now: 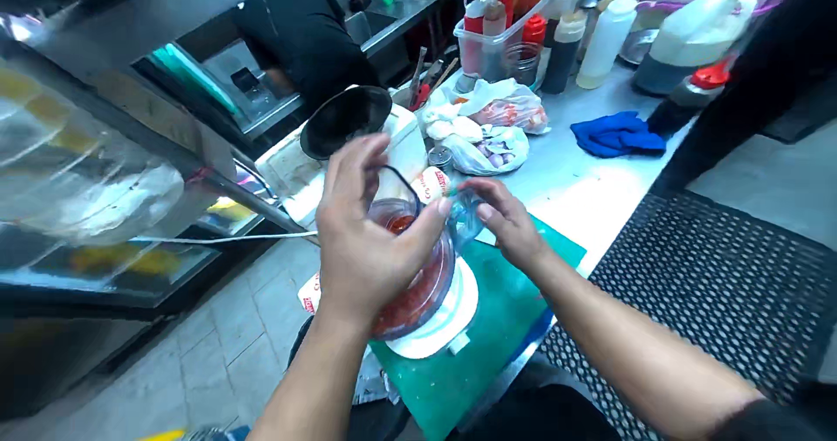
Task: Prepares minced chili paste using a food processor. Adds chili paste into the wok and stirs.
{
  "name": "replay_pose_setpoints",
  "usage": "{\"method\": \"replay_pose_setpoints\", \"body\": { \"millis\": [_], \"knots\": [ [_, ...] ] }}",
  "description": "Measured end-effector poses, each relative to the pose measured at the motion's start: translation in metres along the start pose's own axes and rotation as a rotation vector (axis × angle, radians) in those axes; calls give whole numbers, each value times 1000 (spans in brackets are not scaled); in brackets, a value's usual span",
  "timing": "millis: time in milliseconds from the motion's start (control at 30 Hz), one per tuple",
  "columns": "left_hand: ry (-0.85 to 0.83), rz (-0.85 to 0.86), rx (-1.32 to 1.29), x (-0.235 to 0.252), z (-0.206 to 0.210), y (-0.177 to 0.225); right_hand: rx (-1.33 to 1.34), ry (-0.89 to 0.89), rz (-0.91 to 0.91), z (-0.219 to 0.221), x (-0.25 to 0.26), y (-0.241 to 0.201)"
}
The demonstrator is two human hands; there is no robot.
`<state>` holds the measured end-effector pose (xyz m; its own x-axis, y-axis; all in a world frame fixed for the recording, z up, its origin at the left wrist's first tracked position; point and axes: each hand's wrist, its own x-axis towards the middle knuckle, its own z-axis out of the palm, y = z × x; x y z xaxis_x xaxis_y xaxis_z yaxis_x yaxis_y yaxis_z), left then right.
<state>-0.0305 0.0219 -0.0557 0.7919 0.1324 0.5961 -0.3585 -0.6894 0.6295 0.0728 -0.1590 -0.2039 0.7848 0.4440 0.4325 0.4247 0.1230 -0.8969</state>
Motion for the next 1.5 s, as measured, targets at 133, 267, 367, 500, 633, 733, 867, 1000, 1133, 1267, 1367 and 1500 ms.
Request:
{"method": "replay_pose_setpoints", "body": {
  "millis": [133,267,367,500,633,733,867,1000,1133,1267,1367,1500],
  "knots": [
    [232,5,91,-4,22,6,50,-116,-30,8,21,12],
    [437,-126,291,4,41,11,63,-123,-18,3,15,13],
    [460,-176,241,6,27,23,58,-144,-10,2,14,17],
    [552,-162,-75,16,-20,44,71,-163,1,0,15,17],
    [730,-213,-512,12,-59,34,106,-190,31,1,15,18],
    [806,-280,-704,-12,-81,4,134,-228,52,-4,16,18],
    [883,-332,-648,-19,-71,3,156,-301,57,-11,18,21],
    [843,-311,-494,-9,-54,13,160,-342,49,-16,22,19],
    [752,-283,-409,-7,-43,10,112,-361,70,-21,25,16],
    [738,-167,-429,8,-53,16,77,-314,-24,-34,34,5],
    [530,-138,-386,24,-54,20,69,-277,-167,-52,54,-22],
    [215,-170,-258,55,-43,32,12,-266,-334,-71,87,-65]
  ]
}}
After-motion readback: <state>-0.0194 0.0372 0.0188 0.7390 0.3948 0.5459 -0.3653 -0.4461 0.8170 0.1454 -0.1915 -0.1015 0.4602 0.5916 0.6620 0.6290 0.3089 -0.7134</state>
